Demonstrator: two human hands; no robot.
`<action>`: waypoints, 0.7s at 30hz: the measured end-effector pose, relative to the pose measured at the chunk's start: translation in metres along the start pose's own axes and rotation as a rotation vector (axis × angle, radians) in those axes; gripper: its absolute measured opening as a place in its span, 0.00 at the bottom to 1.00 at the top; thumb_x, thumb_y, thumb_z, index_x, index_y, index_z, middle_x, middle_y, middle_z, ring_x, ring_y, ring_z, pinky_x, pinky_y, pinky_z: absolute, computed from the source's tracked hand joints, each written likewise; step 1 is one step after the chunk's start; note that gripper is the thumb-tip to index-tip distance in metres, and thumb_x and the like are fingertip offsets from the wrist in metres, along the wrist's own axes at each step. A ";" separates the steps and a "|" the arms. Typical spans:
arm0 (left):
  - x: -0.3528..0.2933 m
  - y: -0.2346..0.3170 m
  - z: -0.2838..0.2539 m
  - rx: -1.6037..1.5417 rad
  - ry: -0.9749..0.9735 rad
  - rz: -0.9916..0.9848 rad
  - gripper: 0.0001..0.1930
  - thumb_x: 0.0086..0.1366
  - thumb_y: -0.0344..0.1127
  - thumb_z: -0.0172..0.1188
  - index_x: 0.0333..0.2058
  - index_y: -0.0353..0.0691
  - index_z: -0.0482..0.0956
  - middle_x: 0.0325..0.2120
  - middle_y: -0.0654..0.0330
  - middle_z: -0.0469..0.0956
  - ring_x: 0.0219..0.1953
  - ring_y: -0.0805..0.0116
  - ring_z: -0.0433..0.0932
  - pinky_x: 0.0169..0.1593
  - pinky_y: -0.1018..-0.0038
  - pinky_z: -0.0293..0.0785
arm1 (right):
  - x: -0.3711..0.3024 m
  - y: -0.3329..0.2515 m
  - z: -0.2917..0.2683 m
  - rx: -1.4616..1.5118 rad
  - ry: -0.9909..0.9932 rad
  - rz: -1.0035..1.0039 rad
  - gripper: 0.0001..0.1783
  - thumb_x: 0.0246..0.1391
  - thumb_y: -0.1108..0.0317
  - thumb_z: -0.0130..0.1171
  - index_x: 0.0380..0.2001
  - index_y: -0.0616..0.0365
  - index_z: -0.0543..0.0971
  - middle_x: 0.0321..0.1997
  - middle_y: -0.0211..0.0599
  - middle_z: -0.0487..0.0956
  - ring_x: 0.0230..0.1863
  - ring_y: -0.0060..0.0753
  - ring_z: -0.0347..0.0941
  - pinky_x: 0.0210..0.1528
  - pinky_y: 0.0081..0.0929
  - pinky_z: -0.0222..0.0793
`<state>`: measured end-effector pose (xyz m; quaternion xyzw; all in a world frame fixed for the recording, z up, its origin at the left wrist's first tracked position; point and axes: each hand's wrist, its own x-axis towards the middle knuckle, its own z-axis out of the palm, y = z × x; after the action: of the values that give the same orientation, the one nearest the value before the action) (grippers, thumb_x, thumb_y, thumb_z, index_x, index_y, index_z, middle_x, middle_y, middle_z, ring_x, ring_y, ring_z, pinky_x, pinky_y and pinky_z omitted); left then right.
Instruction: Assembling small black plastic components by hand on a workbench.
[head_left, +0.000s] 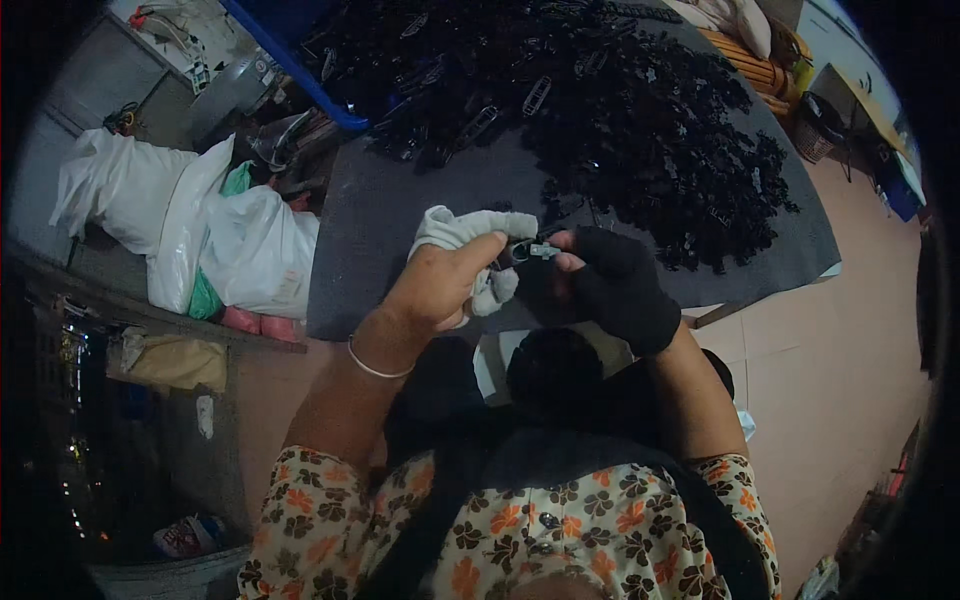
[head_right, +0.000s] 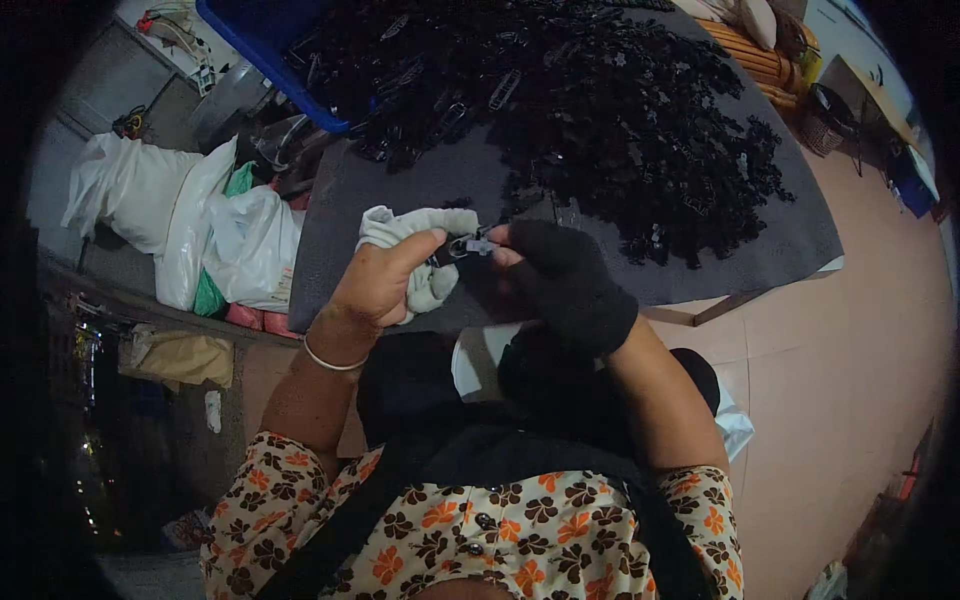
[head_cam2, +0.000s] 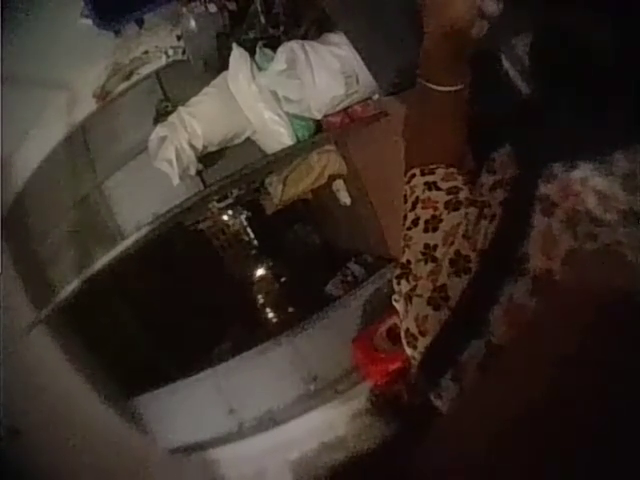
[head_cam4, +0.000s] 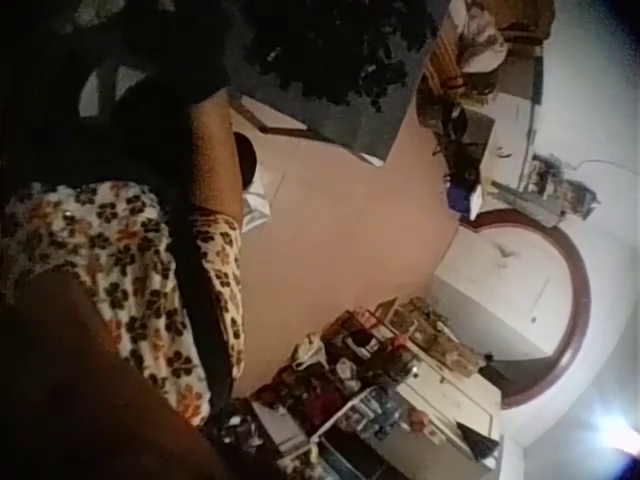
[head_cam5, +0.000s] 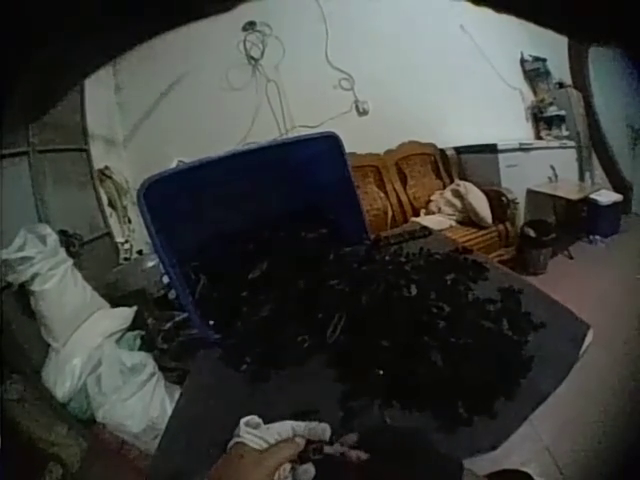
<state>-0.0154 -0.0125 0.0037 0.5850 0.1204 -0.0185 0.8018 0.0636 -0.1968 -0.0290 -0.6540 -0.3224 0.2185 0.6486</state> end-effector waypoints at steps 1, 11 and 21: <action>0.000 0.001 0.002 -0.047 0.010 -0.031 0.11 0.64 0.28 0.49 0.42 0.32 0.75 0.26 0.58 0.78 0.20 0.78 0.76 0.16 0.85 0.70 | 0.000 0.003 -0.001 0.000 0.003 0.001 0.10 0.54 0.73 0.54 0.40 0.61 0.75 0.27 0.32 0.76 0.27 0.21 0.73 0.30 0.21 0.70; -0.011 0.010 0.012 0.312 -0.081 0.028 0.17 0.64 0.29 0.52 0.50 0.28 0.67 0.35 0.50 0.78 0.33 0.68 0.79 0.35 0.78 0.78 | 0.003 0.009 -0.003 -0.748 0.249 -0.643 0.11 0.44 0.75 0.59 0.35 0.59 0.76 0.28 0.41 0.75 0.27 0.42 0.74 0.29 0.30 0.69; -0.022 -0.020 0.027 1.184 0.169 0.962 0.15 0.57 0.25 0.55 0.44 0.34 0.76 0.44 0.42 0.73 0.45 0.51 0.76 0.46 0.67 0.74 | -0.008 0.006 0.023 0.140 0.235 -0.050 0.11 0.56 0.64 0.54 0.33 0.61 0.76 0.23 0.26 0.74 0.25 0.16 0.68 0.27 0.19 0.65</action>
<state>-0.0351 -0.0464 -0.0023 0.9044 -0.1166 0.3157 0.2624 0.0427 -0.1859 -0.0378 -0.6201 -0.2444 0.1462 0.7310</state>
